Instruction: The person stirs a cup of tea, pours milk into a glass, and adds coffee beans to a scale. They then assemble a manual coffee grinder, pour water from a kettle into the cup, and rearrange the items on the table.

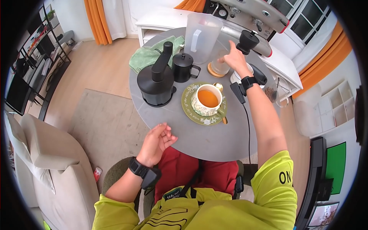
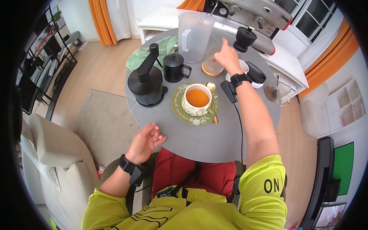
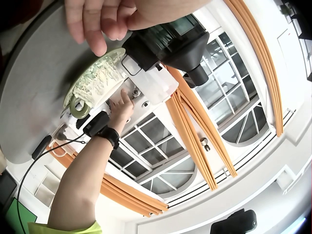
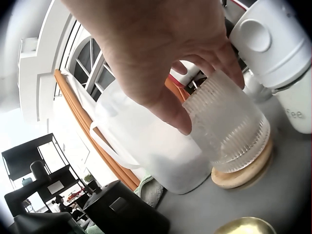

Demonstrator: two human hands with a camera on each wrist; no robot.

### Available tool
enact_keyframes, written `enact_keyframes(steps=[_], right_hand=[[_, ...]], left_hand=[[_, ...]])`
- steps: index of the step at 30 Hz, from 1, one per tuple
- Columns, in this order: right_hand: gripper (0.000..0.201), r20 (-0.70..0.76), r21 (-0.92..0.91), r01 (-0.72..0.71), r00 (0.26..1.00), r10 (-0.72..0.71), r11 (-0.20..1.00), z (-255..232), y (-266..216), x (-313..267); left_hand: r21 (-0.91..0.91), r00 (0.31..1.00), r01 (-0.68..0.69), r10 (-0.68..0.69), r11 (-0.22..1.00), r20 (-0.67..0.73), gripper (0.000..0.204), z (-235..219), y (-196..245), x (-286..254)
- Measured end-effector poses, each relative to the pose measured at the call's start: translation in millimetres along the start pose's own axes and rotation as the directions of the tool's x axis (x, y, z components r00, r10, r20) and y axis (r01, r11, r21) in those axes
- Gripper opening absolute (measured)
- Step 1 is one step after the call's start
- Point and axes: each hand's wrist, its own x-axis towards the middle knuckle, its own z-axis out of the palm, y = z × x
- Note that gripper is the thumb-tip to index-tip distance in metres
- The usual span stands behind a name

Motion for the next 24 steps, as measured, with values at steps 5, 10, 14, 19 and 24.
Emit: enact_keyframes(steps=[5, 10, 14, 19, 24], right_hand=[[0.099, 0.019, -0.006, 0.002, 1.000, -0.002, 1.000, 3.7, -0.3, -0.1], [0.098, 0.059, -0.025, -0.018, 0.998, 0.020, 1.000, 7.4, -2.3, 1.1], [0.097, 0.088, -0.121, 0.061, 0.995, -0.051, 0.991, 18.3, 8.5, 4.2], [0.083, -0.302, 0.051, 0.266, 0.923, -0.240, 0.963, 0.6, 31.2, -2.1], [0.052, -0.606, 0.459, 0.239, 0.788, 0.105, 0.856, -55.5, 61.5, -39.2]], left_hand=[[0.003, 1.000, 0.003, -0.003, 1.000, 0.004, 0.019, -2.0, -1.0, 1.5], [0.006, 1.000, 0.011, -0.011, 1.000, 0.003, 0.019, -2.8, -0.2, 1.9], [0.009, 1.000, 0.026, -0.026, 1.000, -0.007, 0.020, -1.6, 0.3, 1.6], [0.015, 1.000, 0.021, -0.021, 1.000, -0.008, 0.020, -2.5, 0.0, 1.7], [0.050, 1.000, 0.022, -0.021, 0.999, -0.012, 0.020, 0.4, -2.1, 1.6]])
